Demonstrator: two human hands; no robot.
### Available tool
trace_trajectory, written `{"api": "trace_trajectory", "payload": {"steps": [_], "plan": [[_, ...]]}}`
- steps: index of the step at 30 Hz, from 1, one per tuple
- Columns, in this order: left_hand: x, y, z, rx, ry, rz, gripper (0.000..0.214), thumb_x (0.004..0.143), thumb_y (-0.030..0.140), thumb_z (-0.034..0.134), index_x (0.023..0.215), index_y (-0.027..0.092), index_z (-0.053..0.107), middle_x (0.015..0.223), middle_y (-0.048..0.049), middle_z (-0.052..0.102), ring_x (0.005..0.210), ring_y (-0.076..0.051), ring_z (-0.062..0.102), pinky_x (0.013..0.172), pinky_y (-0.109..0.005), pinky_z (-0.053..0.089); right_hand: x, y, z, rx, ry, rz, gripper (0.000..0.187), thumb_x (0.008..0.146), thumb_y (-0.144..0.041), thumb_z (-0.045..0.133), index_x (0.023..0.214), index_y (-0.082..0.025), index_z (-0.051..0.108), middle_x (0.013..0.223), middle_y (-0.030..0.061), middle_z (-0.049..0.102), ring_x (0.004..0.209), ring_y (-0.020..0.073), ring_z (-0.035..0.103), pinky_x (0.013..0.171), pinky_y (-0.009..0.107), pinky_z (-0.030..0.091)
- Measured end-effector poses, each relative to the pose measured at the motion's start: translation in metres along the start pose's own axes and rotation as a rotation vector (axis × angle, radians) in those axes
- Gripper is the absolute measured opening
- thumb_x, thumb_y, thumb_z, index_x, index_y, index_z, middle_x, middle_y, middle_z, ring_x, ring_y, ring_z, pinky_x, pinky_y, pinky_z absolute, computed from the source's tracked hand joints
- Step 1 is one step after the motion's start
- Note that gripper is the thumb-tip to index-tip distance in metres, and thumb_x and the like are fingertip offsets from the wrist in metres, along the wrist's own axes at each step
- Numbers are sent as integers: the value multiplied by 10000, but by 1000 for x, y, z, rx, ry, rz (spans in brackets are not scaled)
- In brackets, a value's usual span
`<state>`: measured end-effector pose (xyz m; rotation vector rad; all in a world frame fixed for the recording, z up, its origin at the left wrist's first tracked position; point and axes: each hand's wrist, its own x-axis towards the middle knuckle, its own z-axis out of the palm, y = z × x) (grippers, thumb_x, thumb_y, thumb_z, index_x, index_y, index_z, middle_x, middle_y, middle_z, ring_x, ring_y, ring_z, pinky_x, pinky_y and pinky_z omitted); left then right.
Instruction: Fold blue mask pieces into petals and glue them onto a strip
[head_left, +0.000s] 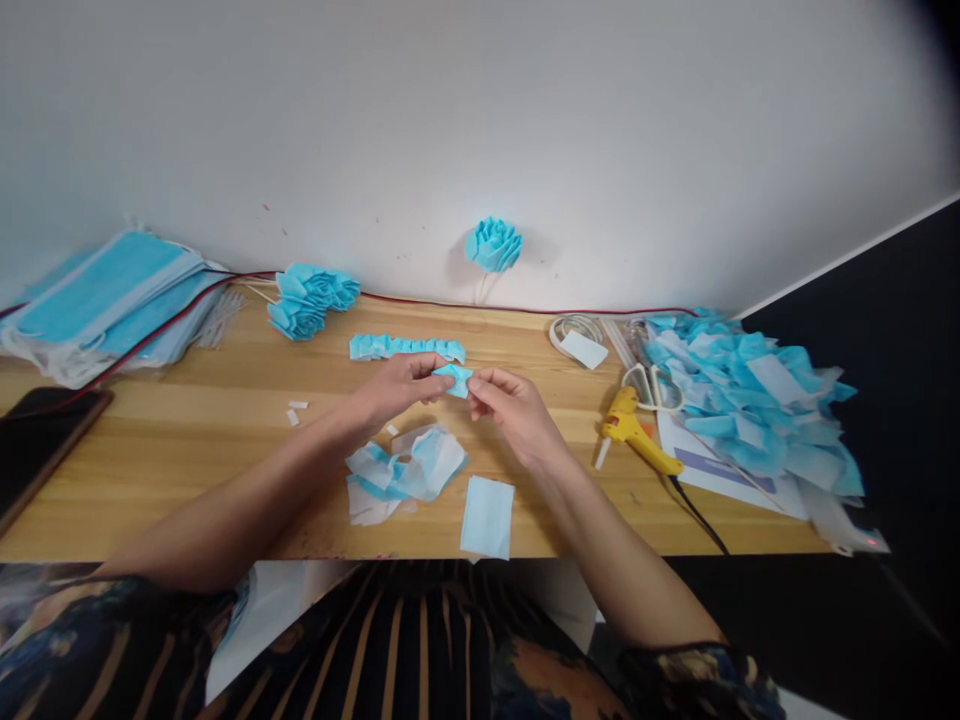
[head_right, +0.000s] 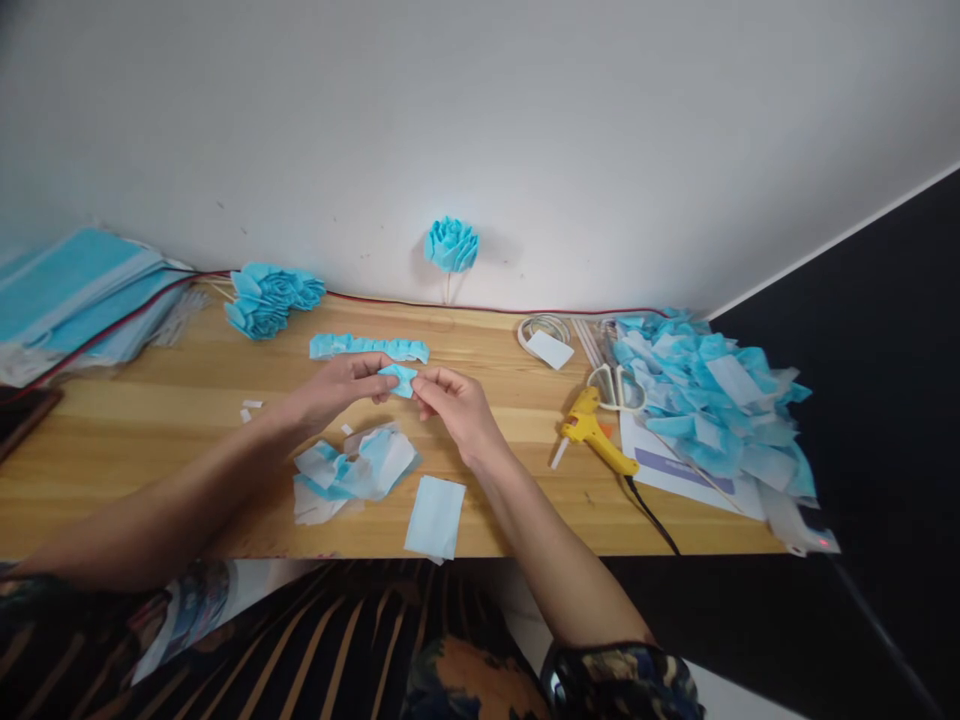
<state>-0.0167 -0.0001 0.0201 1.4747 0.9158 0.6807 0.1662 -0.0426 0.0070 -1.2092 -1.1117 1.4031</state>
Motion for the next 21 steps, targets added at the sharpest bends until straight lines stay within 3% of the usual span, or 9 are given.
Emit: {"api": "trace_trajectory", "payload": {"steps": [6,10,14,17,19,21], "plan": [[2,-2,-1,22,16,11,257,709,433,672,727,193,581,657,28,526,640,-127,463,644,-275,386,-1,2,-2,-81,9,-38,274,796,-462,687,758,-193,723,772,28,692,670,131,574,632,275,479],[1,-1,-2,51,65,13,262,723,445,646,708,197,565,642,32,505,634,-127,454,649,-277,384,-20,-4,-23,-409,106,-186,386,890,-439,602,1191,-222,706,978,65,754,838,187,670,738,326,535],[1,-4,-4,61,98,2,282,740,447,649,668,199,535,623,26,505,631,-132,454,645,-280,379,-55,-15,-84,-932,382,-407,397,932,-352,550,1295,-228,651,1105,99,744,908,233,691,851,411,551],[2,-11,-7,57,126,13,291,769,442,660,663,198,543,624,18,529,640,-137,471,653,-280,383,-83,-13,-141,-1281,533,-394,417,939,-312,508,1325,-203,622,1111,130,745,988,290,693,934,491,536],[4,-17,-9,53,127,16,273,779,429,671,678,200,563,636,14,550,648,-143,486,668,-283,396,-96,-5,-172,-1472,542,-324,455,924,-283,503,1359,-180,588,1178,165,725,1082,337,672,939,525,537],[6,-21,-10,50,119,22,262,784,422,683,686,203,576,639,13,561,646,-146,491,677,-285,403,-103,6,-192,-1586,460,-295,525,880,-210,505,1401,-147,535,1269,194,684,1167,356,639,975,539,526]]}}
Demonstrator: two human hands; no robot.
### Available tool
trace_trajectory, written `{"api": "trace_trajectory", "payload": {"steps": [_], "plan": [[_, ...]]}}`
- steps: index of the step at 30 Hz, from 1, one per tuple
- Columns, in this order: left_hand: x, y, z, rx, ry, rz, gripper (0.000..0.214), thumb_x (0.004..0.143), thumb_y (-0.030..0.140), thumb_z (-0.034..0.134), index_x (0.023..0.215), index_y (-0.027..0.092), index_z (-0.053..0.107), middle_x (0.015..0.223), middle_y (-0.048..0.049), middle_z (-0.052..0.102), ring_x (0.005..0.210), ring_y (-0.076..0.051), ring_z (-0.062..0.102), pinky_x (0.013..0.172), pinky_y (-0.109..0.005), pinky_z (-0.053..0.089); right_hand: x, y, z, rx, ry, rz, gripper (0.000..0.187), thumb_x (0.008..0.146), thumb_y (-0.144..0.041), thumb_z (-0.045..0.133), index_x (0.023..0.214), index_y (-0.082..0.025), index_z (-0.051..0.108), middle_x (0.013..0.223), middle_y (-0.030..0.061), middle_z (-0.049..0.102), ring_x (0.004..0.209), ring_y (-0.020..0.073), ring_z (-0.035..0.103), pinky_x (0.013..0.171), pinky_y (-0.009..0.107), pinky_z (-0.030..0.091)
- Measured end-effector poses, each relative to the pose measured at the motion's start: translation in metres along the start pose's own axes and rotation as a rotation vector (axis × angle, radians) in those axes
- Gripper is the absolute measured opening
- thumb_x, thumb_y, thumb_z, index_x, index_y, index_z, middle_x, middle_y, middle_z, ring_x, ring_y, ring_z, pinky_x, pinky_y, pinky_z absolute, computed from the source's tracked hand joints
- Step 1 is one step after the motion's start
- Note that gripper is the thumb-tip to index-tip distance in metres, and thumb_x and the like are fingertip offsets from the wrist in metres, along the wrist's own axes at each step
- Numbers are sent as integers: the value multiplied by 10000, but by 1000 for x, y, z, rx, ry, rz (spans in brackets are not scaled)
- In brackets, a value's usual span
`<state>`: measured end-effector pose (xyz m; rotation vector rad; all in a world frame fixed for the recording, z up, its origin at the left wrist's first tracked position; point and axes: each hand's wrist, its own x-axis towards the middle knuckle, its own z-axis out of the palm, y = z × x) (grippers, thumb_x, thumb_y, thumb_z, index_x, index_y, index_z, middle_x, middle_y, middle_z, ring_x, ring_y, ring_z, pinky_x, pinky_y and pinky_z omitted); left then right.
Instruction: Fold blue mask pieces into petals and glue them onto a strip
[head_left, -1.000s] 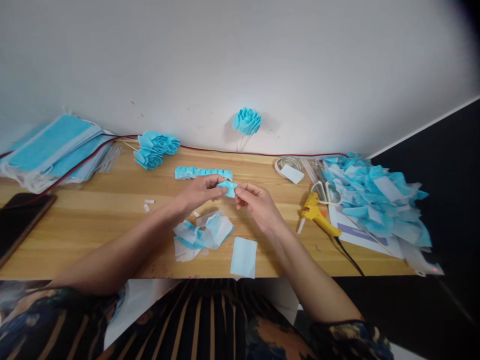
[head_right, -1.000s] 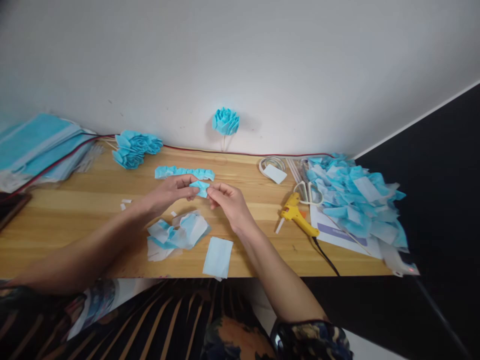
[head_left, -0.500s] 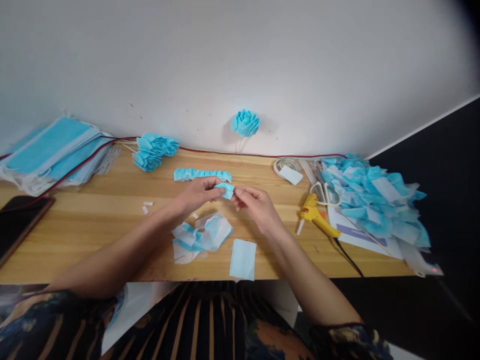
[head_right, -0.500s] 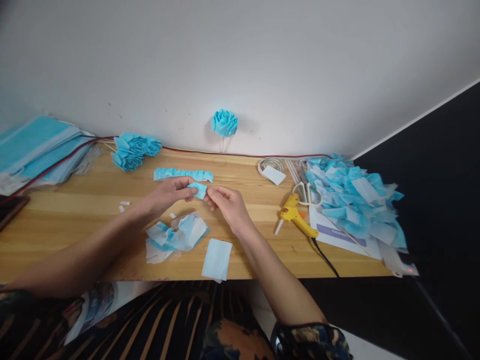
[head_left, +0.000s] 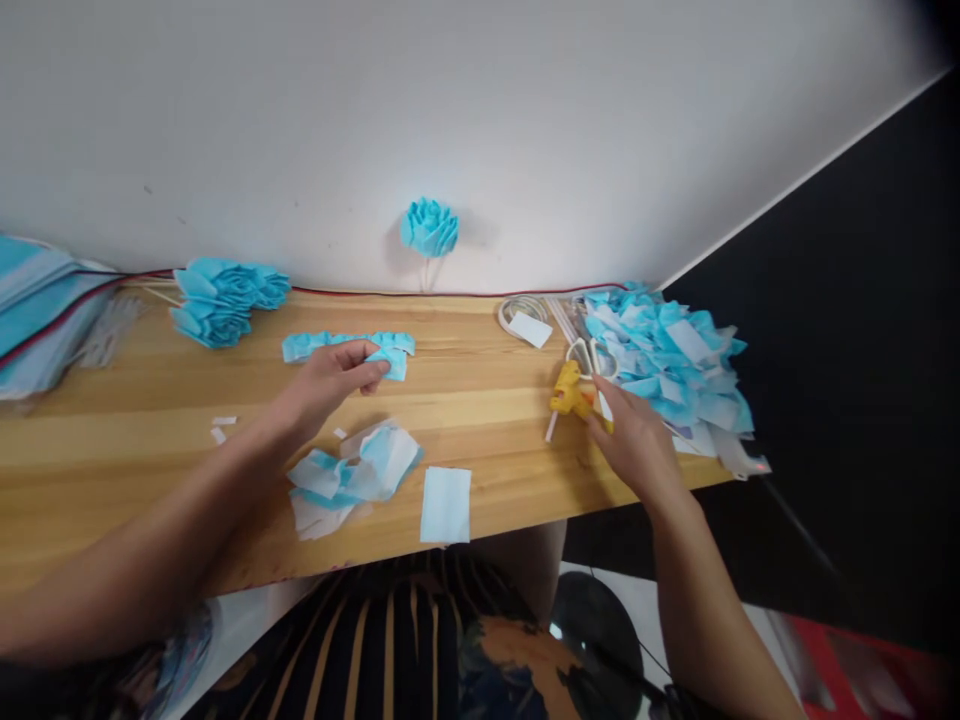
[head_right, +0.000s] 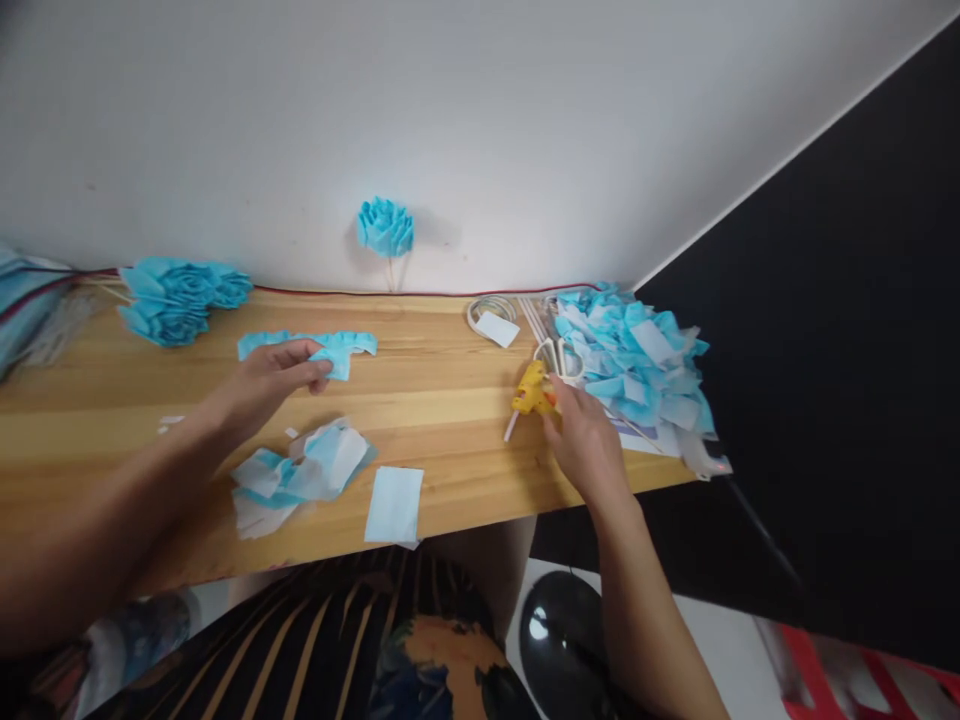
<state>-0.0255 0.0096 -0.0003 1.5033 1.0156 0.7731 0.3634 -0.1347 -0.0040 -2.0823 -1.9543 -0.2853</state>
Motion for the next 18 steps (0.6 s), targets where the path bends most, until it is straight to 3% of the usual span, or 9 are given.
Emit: {"api": "trace_trajectory", "payload": {"steps": [5,9,11,14,16,18], "plan": [[0,2,1,28,17,4,276,767,431,690,649,211,572,624,8,556,641,-154,488,672,-291,405,1,8,25,-69,-111,-49,624,801,-100,478,1424,-142,496,1271,187,683,1176,329,635,989,496,532],[-2,9,2,39,31,-23,317,743,474,677,632,202,556,612,13,534,626,-143,463,642,-282,382,12,2,21,15,-81,44,575,801,-186,539,1376,-164,553,1272,183,678,1151,340,644,928,484,550],[-2,11,3,26,25,-24,333,740,488,681,637,196,557,611,17,525,625,-138,458,643,-278,376,15,-4,10,263,-70,141,616,789,-267,601,1398,-201,537,1238,156,694,1059,320,680,840,456,574],[-2,13,3,7,6,-26,340,737,488,694,645,191,557,619,22,520,626,-132,459,649,-277,377,17,-27,-8,763,-73,315,606,828,-405,636,1407,-261,533,1116,105,724,728,217,675,595,351,547],[-3,13,4,6,-6,-37,340,735,478,693,636,191,541,614,25,511,619,-129,454,635,-275,366,16,-52,-14,991,-149,346,559,865,-440,627,1392,-267,554,1003,74,727,550,146,567,484,302,462],[-4,13,4,7,-14,-41,326,738,464,684,641,190,536,613,27,505,609,-124,443,616,-271,345,16,-79,-15,1141,-198,318,510,892,-439,603,1368,-258,585,926,55,715,534,133,543,453,283,418]]}}
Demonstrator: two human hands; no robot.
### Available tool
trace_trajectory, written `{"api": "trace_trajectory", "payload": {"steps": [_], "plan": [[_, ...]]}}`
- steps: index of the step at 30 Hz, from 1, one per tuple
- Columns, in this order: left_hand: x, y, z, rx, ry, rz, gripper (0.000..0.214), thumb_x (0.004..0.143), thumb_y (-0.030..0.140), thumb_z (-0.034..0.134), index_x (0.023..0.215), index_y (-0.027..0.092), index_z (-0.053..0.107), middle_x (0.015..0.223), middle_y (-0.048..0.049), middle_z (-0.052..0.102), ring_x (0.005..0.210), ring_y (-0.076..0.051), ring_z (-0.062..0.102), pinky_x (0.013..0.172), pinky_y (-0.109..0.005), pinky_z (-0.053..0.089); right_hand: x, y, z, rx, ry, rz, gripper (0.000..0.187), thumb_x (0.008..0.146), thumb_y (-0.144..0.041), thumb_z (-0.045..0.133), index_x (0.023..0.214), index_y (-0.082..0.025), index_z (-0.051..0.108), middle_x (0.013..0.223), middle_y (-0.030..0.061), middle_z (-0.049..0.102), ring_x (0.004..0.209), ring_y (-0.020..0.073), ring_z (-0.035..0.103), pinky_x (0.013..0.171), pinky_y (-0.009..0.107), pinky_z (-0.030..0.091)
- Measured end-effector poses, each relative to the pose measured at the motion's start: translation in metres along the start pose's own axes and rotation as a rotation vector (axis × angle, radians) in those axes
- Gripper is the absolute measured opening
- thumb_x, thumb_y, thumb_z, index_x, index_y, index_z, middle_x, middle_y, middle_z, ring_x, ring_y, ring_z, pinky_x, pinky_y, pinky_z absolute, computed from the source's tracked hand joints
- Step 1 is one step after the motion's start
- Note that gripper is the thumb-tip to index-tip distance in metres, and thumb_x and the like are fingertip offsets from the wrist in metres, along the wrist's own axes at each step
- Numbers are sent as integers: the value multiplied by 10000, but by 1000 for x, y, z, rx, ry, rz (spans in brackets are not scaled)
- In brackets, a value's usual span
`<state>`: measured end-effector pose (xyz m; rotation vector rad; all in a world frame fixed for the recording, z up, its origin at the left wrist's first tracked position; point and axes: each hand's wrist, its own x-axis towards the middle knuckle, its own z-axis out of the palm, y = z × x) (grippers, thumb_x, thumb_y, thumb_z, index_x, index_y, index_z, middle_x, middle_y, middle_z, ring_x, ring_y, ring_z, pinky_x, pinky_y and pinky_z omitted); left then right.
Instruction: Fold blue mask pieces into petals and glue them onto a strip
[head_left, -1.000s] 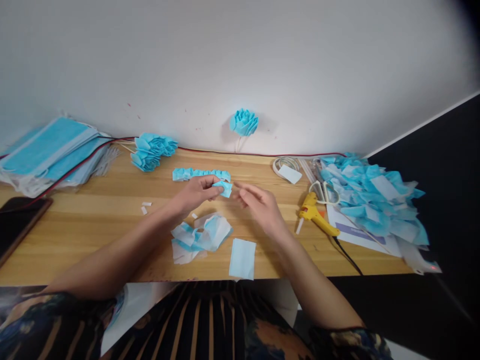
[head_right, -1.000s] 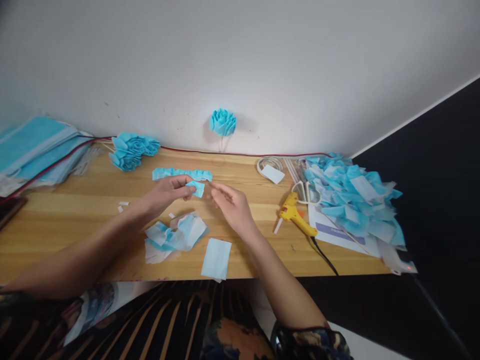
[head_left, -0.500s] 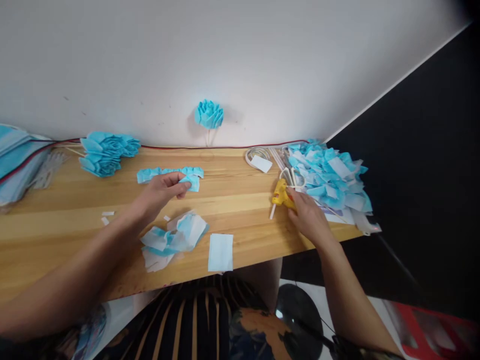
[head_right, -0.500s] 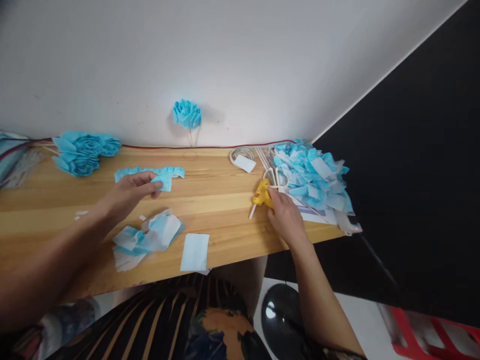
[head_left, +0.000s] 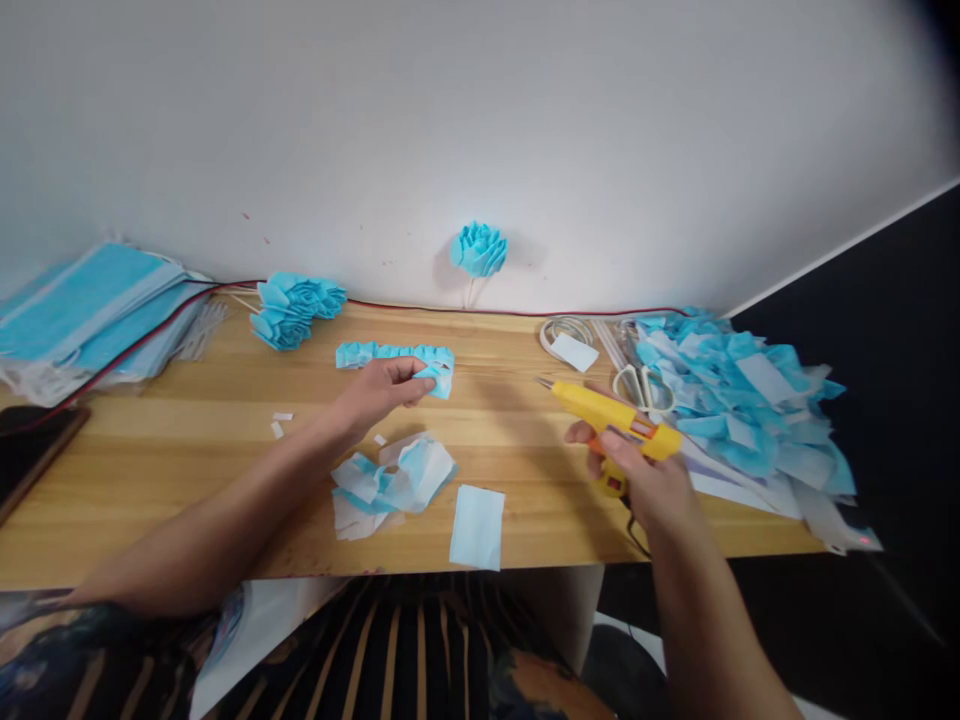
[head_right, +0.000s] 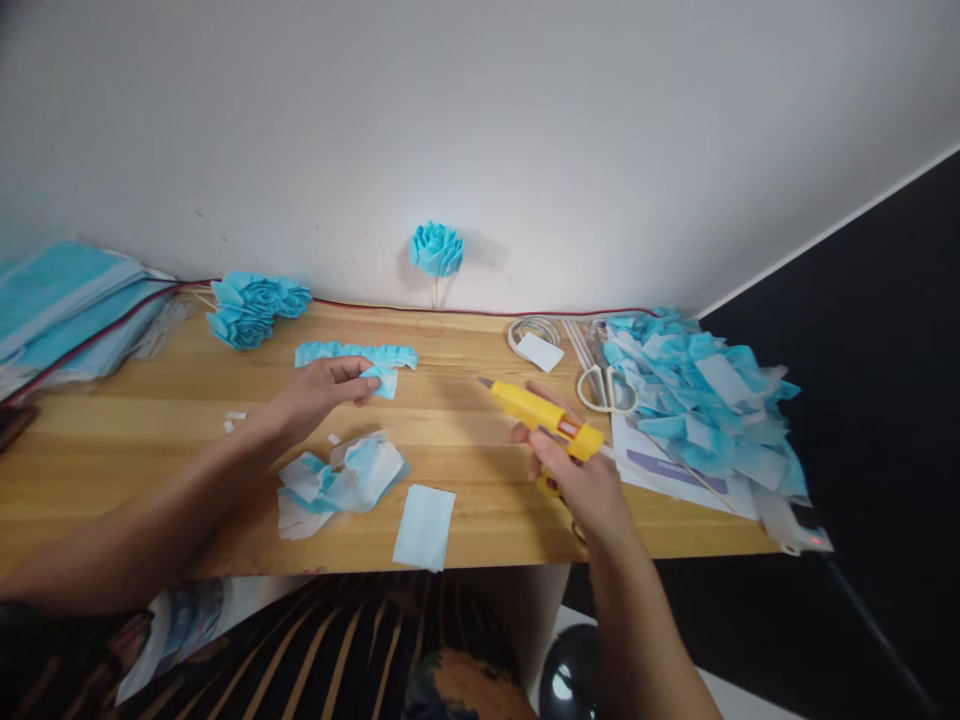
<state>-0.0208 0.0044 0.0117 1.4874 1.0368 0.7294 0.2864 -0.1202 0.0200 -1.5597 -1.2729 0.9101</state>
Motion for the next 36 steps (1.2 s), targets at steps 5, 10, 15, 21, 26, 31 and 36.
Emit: {"api": "trace_trajectory", "payload": {"steps": [5,10,15,21,26,31,36], "plan": [[0,1,1,30,-12,-16,289,713,447,680,688,176,583,619,39,472,597,-107,392,581,-257,283,0,-12,53,150,-151,0,582,881,-413,615,1438,-267,535,877,21,709,536,110,513,466,262,439],[0,3,2,52,0,-10,276,695,438,679,705,171,609,611,49,441,586,-98,345,559,-251,254,5,-21,69,216,-143,-25,576,871,-427,625,1418,-265,548,854,-1,695,504,78,478,431,222,394],[-1,4,4,63,-9,34,263,703,428,656,708,168,610,638,39,467,603,-102,374,576,-254,279,26,-35,76,256,123,15,450,818,-387,702,1250,-278,636,921,-13,693,504,52,479,411,191,354],[-7,7,9,155,-45,109,248,746,412,625,727,165,626,659,25,510,625,-114,416,587,-257,317,56,-29,105,343,-125,199,393,739,-496,771,973,-191,692,911,28,725,508,59,523,432,209,382],[-7,4,11,205,-45,147,237,780,398,610,705,174,614,628,30,493,614,-116,410,571,-256,319,62,-24,119,420,-239,173,391,747,-543,775,894,-192,684,817,5,694,502,66,532,391,203,326],[-5,4,8,220,-42,177,216,780,372,607,694,175,603,619,36,490,599,-108,415,568,-248,333,63,-26,120,382,-272,182,412,733,-538,786,926,-186,693,760,-3,674,499,70,525,391,201,330],[-4,3,7,180,-36,168,218,777,379,613,728,167,633,629,35,517,597,-103,424,567,-240,339,61,-27,119,343,-285,181,416,716,-529,799,936,-195,685,745,-21,650,493,68,510,393,203,327]]}}
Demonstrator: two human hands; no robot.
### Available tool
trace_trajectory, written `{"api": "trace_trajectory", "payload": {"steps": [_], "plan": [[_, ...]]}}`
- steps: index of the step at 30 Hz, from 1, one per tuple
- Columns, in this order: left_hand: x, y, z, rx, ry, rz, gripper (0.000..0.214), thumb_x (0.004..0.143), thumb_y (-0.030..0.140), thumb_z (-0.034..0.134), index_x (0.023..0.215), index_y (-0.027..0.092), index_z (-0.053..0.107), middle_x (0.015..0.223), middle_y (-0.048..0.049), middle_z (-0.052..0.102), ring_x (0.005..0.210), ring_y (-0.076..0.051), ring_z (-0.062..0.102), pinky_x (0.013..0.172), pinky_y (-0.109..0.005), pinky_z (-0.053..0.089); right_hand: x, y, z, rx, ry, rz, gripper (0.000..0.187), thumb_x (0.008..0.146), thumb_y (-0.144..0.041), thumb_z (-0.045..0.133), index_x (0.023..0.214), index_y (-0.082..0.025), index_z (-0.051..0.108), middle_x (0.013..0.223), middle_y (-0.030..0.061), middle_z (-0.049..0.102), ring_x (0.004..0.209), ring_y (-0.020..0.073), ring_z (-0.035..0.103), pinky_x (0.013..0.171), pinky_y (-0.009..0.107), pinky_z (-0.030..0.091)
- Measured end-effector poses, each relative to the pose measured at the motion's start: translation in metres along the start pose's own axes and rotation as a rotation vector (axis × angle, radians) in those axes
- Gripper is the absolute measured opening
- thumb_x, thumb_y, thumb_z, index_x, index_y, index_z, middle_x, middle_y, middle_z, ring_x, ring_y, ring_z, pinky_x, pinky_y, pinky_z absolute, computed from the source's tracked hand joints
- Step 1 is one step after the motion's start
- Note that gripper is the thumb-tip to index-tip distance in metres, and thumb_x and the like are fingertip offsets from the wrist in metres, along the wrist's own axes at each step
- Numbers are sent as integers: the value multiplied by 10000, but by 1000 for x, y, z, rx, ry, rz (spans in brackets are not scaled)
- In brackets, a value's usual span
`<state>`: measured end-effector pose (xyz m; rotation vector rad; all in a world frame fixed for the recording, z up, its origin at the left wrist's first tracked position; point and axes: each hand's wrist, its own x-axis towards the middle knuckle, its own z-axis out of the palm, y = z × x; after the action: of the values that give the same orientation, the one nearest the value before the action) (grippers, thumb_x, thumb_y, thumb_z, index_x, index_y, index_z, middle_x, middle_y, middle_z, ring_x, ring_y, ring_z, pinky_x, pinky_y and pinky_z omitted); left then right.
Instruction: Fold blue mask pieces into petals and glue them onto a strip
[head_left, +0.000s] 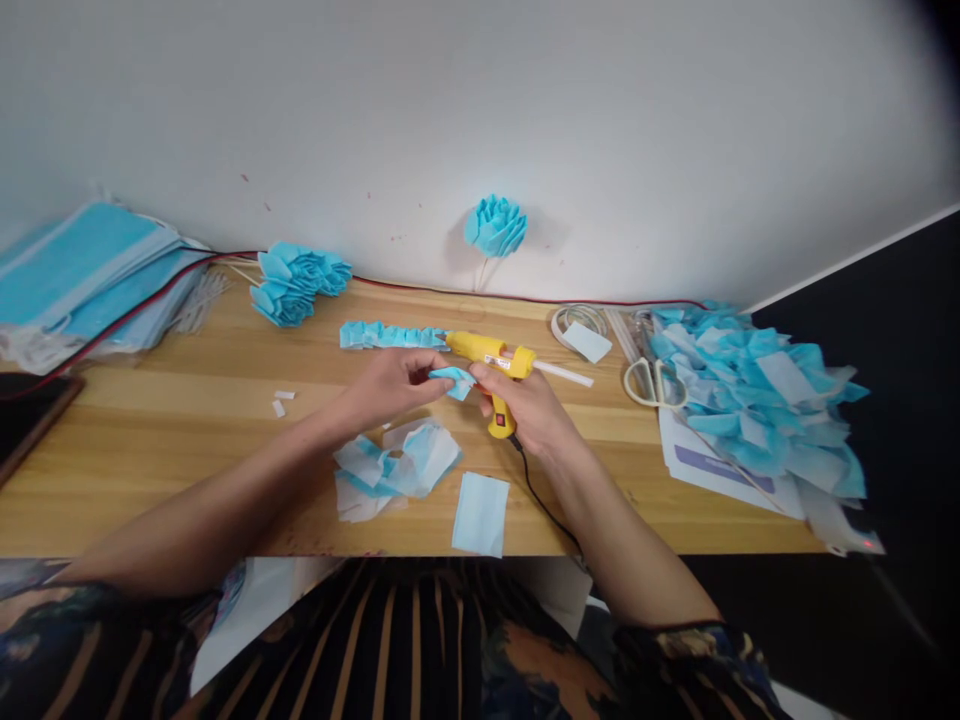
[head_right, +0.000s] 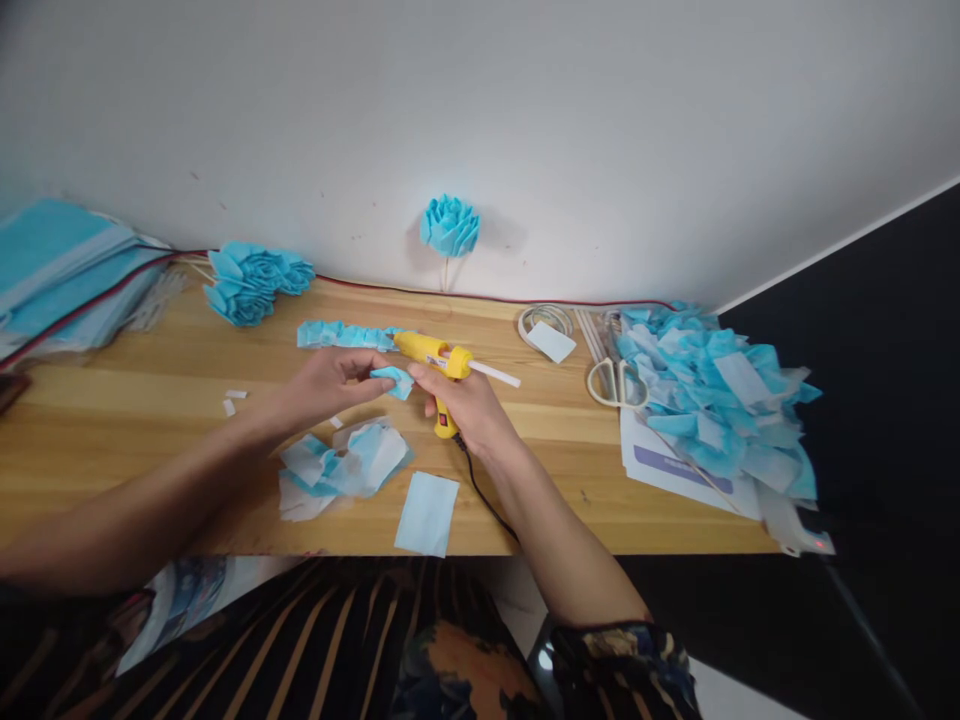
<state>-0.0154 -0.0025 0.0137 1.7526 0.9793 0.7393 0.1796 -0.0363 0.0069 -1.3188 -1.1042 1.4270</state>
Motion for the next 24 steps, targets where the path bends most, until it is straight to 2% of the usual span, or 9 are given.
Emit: {"api": "trace_trajectory", "payload": {"steps": [7,13,19,24], "plan": [[0,2,-1,-43,-14,-38,261,779,422,624,739,163,630,650,30,511,597,-101,415,558,-244,316,-3,-1,1,-27,-20,-15,340,723,-460,788,924,-205,687,823,-19,655,494,52,483,405,202,323],[0,-1,-1,-54,-13,-67,278,769,438,620,764,160,637,669,25,519,611,-106,422,581,-255,319,-4,-3,4,-35,-9,-9,470,700,-438,783,1110,-222,703,854,-10,676,490,60,481,407,213,314],[0,-1,-1,-51,-12,-67,274,772,431,625,781,159,658,665,28,512,611,-106,407,580,-256,304,-5,-7,8,-71,13,-5,529,716,-370,737,1224,-238,678,752,-27,641,479,70,459,400,210,319],[-1,0,-2,-88,-32,-74,286,777,445,647,803,162,677,699,13,572,634,-118,460,605,-263,349,-6,-9,7,-86,15,-39,535,738,-319,701,1268,-266,654,904,1,681,482,67,472,400,221,328]]}}
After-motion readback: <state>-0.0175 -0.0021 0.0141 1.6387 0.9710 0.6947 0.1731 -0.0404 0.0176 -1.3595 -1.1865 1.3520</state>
